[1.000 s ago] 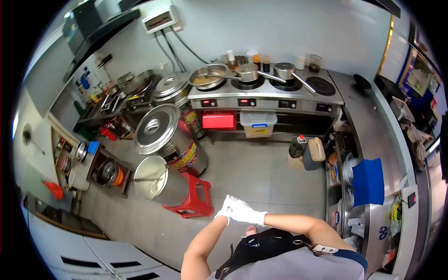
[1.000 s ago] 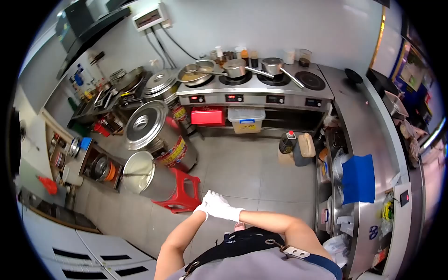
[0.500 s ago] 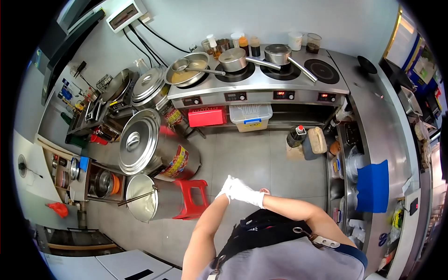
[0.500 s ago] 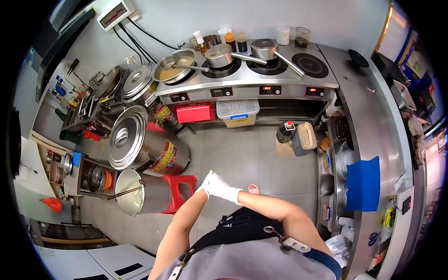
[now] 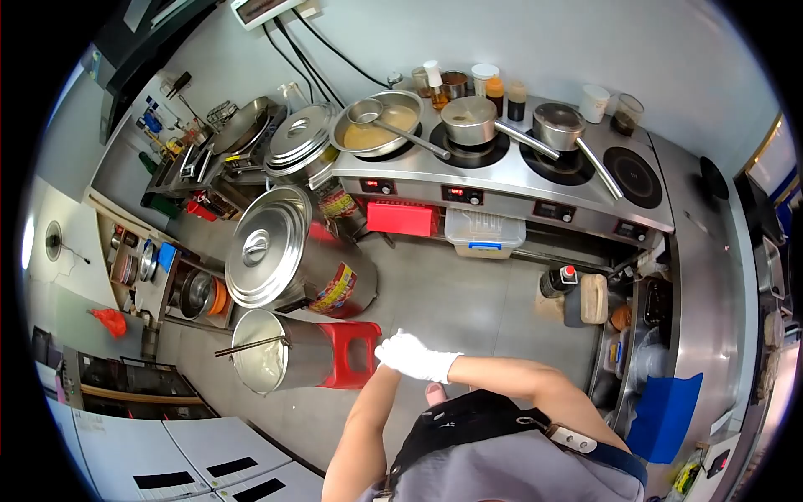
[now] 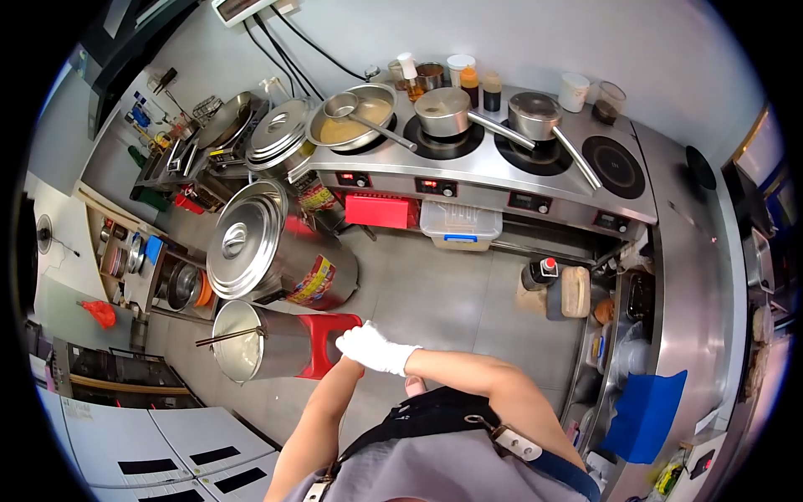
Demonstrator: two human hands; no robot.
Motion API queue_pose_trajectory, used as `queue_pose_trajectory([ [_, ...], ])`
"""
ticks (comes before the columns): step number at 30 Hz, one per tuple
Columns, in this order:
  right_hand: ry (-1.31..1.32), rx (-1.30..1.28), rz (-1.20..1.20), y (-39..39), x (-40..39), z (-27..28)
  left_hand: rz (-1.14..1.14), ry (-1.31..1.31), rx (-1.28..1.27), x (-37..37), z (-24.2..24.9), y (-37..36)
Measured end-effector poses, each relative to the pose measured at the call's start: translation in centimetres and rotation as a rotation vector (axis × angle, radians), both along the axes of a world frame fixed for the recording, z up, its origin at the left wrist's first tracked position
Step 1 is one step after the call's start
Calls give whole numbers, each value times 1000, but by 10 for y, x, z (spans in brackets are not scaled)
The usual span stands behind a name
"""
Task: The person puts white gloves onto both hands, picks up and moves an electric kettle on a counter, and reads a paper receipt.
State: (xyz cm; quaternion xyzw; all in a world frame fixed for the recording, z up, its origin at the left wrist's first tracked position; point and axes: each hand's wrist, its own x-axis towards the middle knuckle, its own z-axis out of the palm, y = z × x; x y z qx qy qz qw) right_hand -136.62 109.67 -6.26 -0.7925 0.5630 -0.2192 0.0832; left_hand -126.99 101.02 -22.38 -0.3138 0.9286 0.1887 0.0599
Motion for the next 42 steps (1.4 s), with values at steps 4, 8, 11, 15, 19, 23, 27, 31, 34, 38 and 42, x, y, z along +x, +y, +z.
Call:
queue_pose_trajectory([
  [4, 15, -135, 122, -13, 15, 5, 446, 320, 264, 15, 19, -14],
  [8, 242, -229, 11, -31, 27, 0, 637, 497, 407, 13, 32, -39],
  [11, 422, -281, -170, -41, 39, 10, 672, 504, 399, 13, 36, -59],
  [15, 198, -368, -165, -66, 58, 11, 748, 228, 325, 24, 24, -104],
  [19, -136, 454, 82, -87, 76, 56, 26, -94, -374, 27, 41, -96],
  [23, -699, 120, 83, -60, 88, 73, 425, 272, 618, 42, 80, -113],
  [27, -796, 169, -164, -66, 87, 57, 1254, 1889, 1816, 96, 118, -141],
  [31, -1329, 856, -58, -84, 114, 35, 767, 2226, 1799, 150, 133, -164],
  [34, -1363, 907, 38, -90, 147, 44, 923, 2294, 1628, 172, 159, -150],
  [38, -989, 474, 211, -71, 190, 42, 876, 2480, 1496, 230, 153, -122],
  [42, -757, 219, 460, -73, 245, 44, 837, 2712, 1376, 317, 123, -94],
])
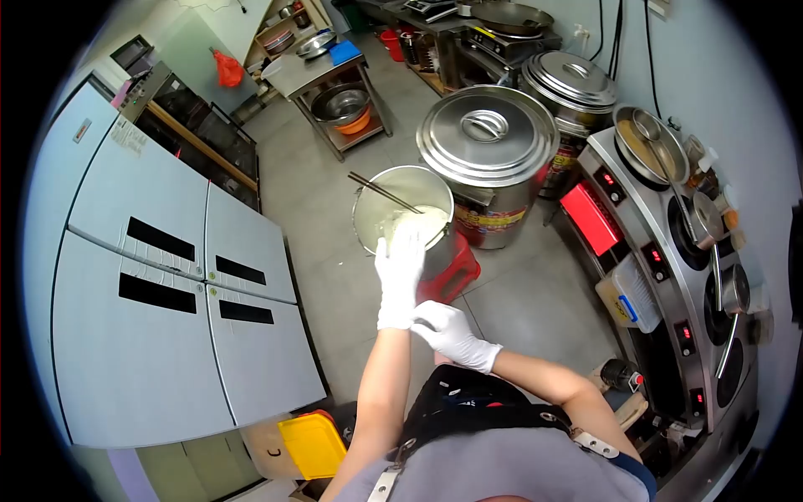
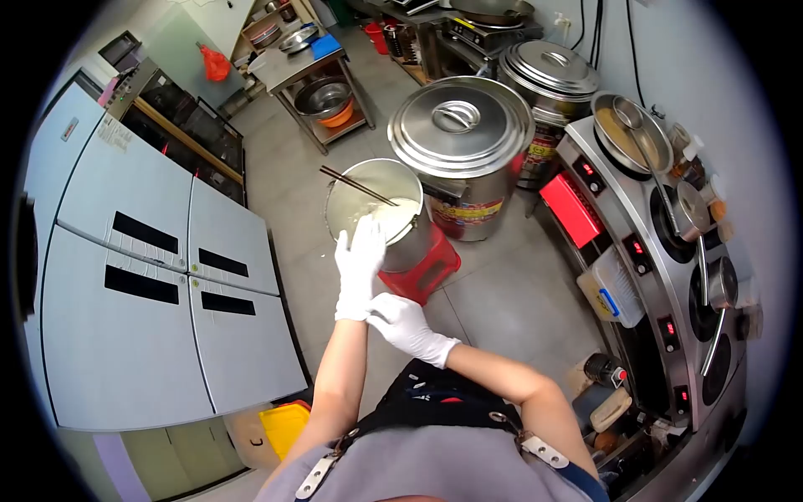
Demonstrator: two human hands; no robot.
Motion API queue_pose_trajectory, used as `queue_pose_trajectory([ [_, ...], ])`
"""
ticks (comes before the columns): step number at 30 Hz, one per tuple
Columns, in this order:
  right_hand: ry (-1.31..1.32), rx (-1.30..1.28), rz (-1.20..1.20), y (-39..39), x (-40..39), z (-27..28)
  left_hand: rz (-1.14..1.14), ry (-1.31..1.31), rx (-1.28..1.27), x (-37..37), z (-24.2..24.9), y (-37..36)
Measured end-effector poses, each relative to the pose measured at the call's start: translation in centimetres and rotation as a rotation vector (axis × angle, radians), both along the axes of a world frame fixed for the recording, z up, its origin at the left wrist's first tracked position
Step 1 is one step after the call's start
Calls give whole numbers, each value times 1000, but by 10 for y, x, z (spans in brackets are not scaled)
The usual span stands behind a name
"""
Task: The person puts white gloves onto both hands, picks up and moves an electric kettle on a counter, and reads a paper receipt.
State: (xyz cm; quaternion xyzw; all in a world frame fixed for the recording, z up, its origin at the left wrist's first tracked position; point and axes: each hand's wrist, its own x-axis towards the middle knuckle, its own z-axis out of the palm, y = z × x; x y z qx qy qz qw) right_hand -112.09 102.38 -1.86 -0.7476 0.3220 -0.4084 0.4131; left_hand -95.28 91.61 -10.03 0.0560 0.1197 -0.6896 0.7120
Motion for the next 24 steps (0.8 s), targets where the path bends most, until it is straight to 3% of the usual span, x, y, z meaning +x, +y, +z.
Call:
queue_pose_trajectory([
  [2, -17, 147, 159, -3, 34, -8, 53, -165, -48, 38, 20, 24],
  [3, -71, 261, 243, -5, 52, -12, 150, -210, 125, 43, 58, 37],
  [5, -186, 400, 382, -4, 93, -11, 224, -229, 116, 88, 63, 51],
  [8, -225, 773, 640, 0, 161, -14, 316, -222, 107, 160, 64, 68],
  [9, -164, 777, 650, 3, 188, -15, 318, -180, 124, 186, 62, 72],
  [11, 27, 322, 617, 6, 242, -21, 348, -80, 165, 237, 57, 85],
  [12, 102, 247, 551, 11, 267, -20, 396, -62, 170, 268, 44, 91],
  [16, 124, -399, 245, 7, 369, -5, 564, 58, 263, 364, 32, 106],
  [19, 187, -730, 251, -9, 424, -2, 649, 80, 220, 424, 35, 102],
  [24, 179, -726, 236, -34, 494, -10, 790, 235, 132, 502, 48, 61],
])
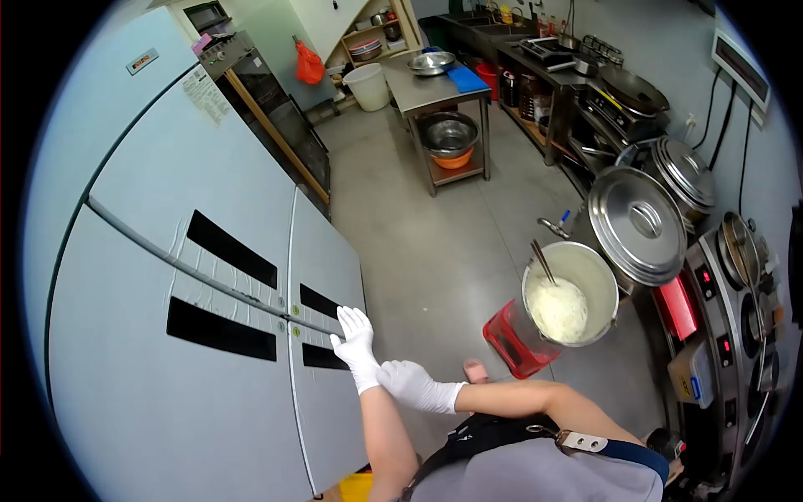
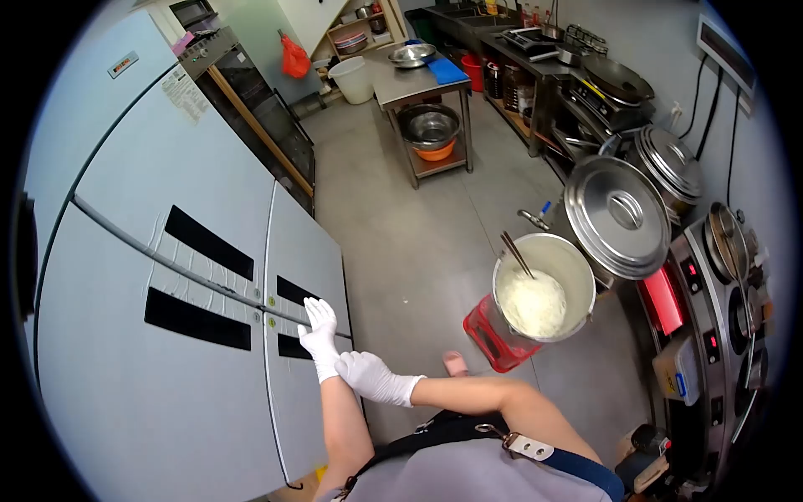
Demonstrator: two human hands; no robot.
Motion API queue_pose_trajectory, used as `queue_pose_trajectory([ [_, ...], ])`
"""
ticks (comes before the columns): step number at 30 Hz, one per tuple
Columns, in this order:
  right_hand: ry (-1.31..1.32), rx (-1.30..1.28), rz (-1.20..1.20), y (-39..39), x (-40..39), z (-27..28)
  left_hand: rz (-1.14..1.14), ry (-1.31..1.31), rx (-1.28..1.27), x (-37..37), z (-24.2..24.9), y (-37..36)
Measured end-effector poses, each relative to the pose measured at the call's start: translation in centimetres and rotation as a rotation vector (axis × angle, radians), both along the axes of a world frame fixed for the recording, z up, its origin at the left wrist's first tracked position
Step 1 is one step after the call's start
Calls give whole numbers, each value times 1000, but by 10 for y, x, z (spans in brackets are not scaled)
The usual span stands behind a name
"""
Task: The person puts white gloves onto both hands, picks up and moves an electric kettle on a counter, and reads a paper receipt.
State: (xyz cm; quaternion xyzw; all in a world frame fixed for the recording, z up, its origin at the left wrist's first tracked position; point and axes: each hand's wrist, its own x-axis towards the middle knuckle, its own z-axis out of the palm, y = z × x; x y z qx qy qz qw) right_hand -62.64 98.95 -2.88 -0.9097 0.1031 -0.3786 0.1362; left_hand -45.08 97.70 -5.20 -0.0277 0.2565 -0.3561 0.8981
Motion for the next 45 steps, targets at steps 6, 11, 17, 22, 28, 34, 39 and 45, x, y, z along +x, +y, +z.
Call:
queue_pose_trajectory([
  [6, -99, 3, 119, -90, 73, 8, -120, -380, 330, 74, -10, -88],
  [11, -141, -44, 125, -184, 137, 19, -287, -862, 659, 118, 0, -192],
  [17, -26, 38, 184, -278, 165, 19, -476, -931, 782, 171, -16, -305],
  [22, -17, 211, 101, -362, 187, 11, -626, -972, 719, 182, -34, -419],
  [28, 70, 457, -26, -504, 188, 34, -934, -1247, 693, 229, -49, -552],
  [34, 71, 1054, -289, -621, 122, 97, -1204, -2024, 181, 296, 18, -609],
  [39, 481, 1175, 1, -651, 27, 177, -1582, -2254, -217, 345, 152, -623],
  [45, 504, 897, 53, -692, 22, 221, -1188, -2439, -936, 317, 223, -707],
])
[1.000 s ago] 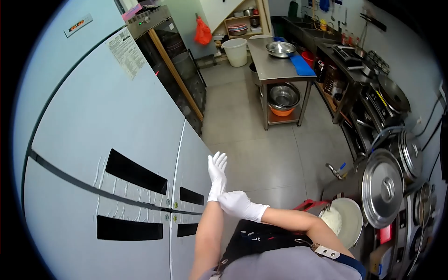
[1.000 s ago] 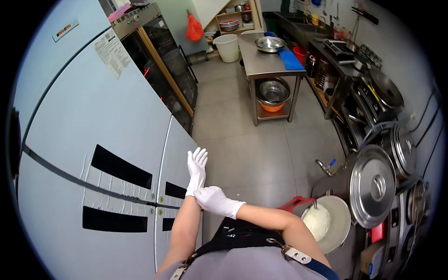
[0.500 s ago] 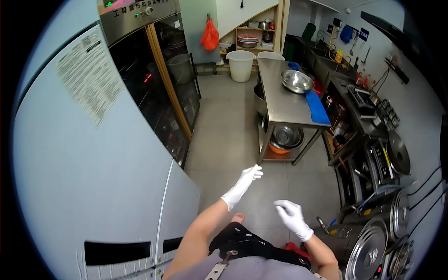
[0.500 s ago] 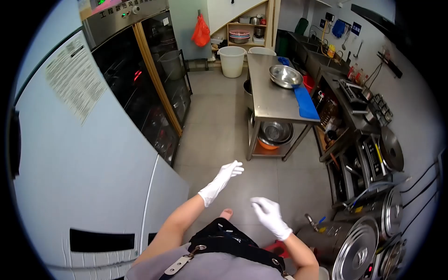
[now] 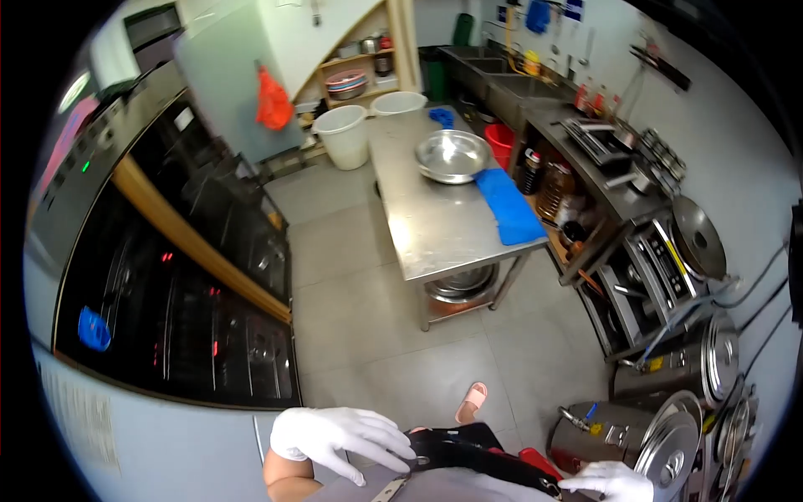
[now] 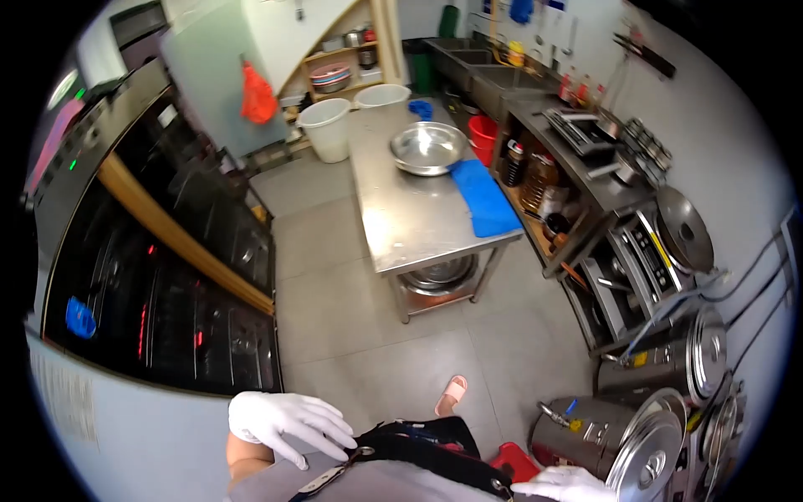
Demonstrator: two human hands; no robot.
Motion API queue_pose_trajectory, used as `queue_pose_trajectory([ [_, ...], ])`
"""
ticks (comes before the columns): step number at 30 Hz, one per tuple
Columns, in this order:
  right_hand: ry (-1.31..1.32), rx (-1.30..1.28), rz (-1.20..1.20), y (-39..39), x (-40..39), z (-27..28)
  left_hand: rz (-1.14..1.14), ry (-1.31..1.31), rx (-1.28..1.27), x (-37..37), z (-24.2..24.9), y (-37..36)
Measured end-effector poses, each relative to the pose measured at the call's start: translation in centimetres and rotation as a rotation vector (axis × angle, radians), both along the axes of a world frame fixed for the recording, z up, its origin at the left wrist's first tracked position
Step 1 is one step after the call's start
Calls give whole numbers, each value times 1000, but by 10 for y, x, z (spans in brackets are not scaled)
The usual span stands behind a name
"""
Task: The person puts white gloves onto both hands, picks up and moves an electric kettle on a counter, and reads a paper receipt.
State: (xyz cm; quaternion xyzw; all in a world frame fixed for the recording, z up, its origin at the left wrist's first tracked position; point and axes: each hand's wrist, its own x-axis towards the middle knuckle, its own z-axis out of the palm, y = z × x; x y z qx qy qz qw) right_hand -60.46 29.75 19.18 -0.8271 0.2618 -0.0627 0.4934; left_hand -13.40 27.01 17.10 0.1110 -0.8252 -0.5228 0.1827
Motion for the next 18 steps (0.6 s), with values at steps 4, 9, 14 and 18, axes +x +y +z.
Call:
queue_pose_trajectory([
  [4, -111, -54, 31, -54, -35, -7, -124, 96, 29, -60, -10, -73],
  [9, -310, 31, -122, -98, -90, -2, -172, 229, 7, -133, -12, -157],
  [14, -596, -591, 175, -152, -108, 25, -440, 139, -26, -198, -5, -251],
  [18, -869, -927, 152, -145, -108, 6, -631, 86, 78, -256, -3, -330],
])
